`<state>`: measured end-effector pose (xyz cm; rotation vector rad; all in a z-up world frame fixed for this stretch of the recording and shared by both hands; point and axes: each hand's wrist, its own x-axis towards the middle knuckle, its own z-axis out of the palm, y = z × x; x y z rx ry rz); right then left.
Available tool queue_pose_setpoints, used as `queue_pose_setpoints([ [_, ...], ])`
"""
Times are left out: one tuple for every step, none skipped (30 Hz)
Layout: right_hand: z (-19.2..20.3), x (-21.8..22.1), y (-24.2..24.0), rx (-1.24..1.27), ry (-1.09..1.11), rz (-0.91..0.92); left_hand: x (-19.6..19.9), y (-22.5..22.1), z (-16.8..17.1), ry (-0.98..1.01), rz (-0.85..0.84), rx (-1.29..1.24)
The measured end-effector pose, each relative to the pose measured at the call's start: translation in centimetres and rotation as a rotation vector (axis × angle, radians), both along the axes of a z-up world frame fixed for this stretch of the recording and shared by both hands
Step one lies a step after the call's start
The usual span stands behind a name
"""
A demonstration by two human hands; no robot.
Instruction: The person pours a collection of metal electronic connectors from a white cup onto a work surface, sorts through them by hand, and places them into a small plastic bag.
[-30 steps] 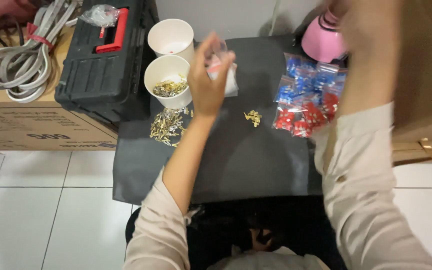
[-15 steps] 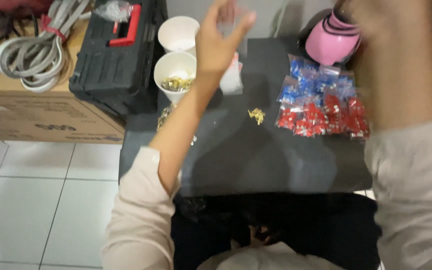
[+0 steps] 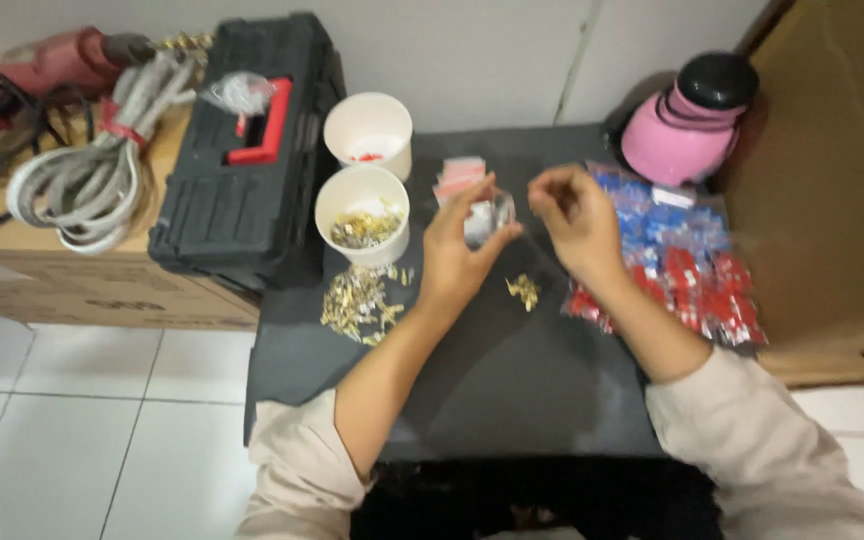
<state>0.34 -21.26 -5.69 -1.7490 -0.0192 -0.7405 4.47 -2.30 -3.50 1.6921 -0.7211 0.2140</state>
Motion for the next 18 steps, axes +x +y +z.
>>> queue_pose_setpoints([
  [0.9,-0.8,0.9,0.019,0.003,-0.012,-0.1,-0.1,0.0,0.029,-0.007,0.009],
  [1.8,-1.6,1.7,0.038,0.006,-0.023,-0.2,-0.2,-0.2,0.058,-0.015,0.019],
  [2.0,-1.7,1.8,0.039,0.01,-0.029,-0.3,-0.2,-0.1,0.062,-0.021,0.021],
  [2.1,-1.9,1.8,0.061,0.034,-0.024,-0.4,-0.3,-0.2,0.046,-0.027,0.031],
  [2.4,-1.7,1.8,0.078,0.054,-0.01,-0.4,-0.4,-0.2,0.025,-0.026,0.037],
  [2.6,-1.7,1.7,0.076,0.054,-0.009,-0.4,-0.6,0.0,0.025,-0.024,0.035],
  [2.7,-1.9,1.8,0.077,0.05,0.001,-0.6,-0.5,0.0,0.011,-0.018,0.027],
  [2.7,-2.1,2.0,0.078,0.046,0.01,-0.8,-0.5,0.0,-0.004,-0.011,0.018],
  [2.8,-2.4,2.0,0.081,0.056,0.008,-1.0,-0.5,-0.1,0.006,-0.013,0.022],
  [2.9,-2.7,2.1,0.078,0.046,0.011,-1.2,-0.4,-0.1,-0.002,-0.014,0.018],
  [3.3,-2.3,2.1,0.07,0.021,0.018,-0.9,-0.5,0.1,-0.023,-0.011,0.01],
  [3.6,-2.6,2.4,0.068,0.018,0.021,-1.1,-0.3,0.1,-0.027,-0.009,0.008],
  [4.0,-2.8,2.6,0.016,0.009,-0.006,-1.1,-0.2,0.3,-0.025,-0.003,0.007],
  [4.4,-3.0,2.8,-0.037,-0.001,-0.033,-1.1,-0.2,0.4,-0.024,0.003,0.005],
  [4.1,-2.9,2.6,-0.034,0.0,-0.035,-1.1,-0.2,0.4,-0.023,0.0,0.008],
  [3.9,-2.9,2.3,-0.147,-0.004,-0.065,-1.0,-0.3,0.4,-0.033,0.007,0.013],
  [3.8,-2.7,2.0,-0.262,-0.011,-0.094,-0.8,-0.4,0.4,-0.046,0.015,0.016],
  [3.9,-3.0,2.0,-0.261,-0.013,-0.096,-1.1,-0.2,0.4,-0.048,0.014,0.017],
])
